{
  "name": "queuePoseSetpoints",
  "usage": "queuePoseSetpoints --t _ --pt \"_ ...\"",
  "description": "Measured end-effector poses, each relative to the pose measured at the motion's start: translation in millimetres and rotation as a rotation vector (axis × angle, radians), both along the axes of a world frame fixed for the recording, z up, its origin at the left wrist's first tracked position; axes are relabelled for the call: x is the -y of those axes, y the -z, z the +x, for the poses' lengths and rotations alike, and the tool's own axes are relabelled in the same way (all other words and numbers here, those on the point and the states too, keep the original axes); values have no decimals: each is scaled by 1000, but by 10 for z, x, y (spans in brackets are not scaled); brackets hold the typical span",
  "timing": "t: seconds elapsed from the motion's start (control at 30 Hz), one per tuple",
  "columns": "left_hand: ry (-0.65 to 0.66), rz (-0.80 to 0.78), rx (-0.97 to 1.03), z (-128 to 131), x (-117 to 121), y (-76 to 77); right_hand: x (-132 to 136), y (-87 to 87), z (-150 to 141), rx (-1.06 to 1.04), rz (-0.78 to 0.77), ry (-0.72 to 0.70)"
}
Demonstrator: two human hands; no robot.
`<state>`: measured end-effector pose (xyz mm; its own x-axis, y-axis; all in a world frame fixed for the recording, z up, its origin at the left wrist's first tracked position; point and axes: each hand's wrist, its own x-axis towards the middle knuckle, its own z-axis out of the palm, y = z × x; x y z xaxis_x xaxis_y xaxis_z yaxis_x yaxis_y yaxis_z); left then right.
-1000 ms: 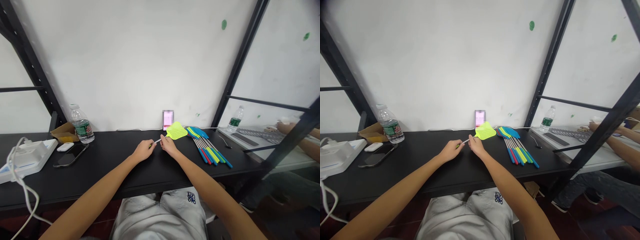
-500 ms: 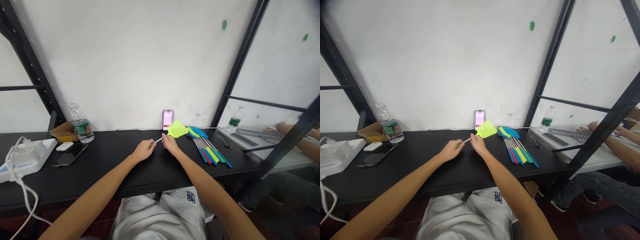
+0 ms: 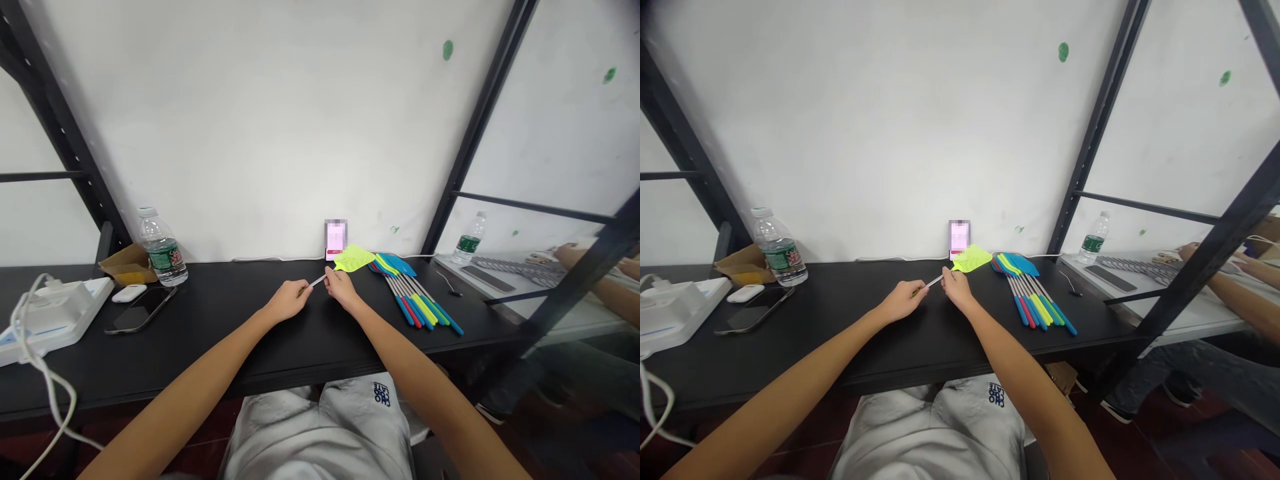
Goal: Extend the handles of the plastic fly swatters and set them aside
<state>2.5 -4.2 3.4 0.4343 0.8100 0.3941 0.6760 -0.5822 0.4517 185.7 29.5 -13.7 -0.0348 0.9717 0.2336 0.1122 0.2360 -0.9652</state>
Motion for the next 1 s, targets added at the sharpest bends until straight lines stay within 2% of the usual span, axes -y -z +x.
queuePoseSetpoints --t 0.4,0.47,0.67,0.87,1.0 --pt "5 -70 22 3 -7 -42 31 -39 -8 -109 -36 -74" --pt "18 -168 60 -6 -11 -58 34 -45 -4 -138 -39 -109" --pt "71 -693 256 -72 9 -121 29 -36 11 -174 -97 -241" --pt "175 -952 333 -127 42 -195 75 -84 15 -194 -117 -308" --pt "240 -1066 340 -157 53 -235 116 -127 16 -194 -131 -325"
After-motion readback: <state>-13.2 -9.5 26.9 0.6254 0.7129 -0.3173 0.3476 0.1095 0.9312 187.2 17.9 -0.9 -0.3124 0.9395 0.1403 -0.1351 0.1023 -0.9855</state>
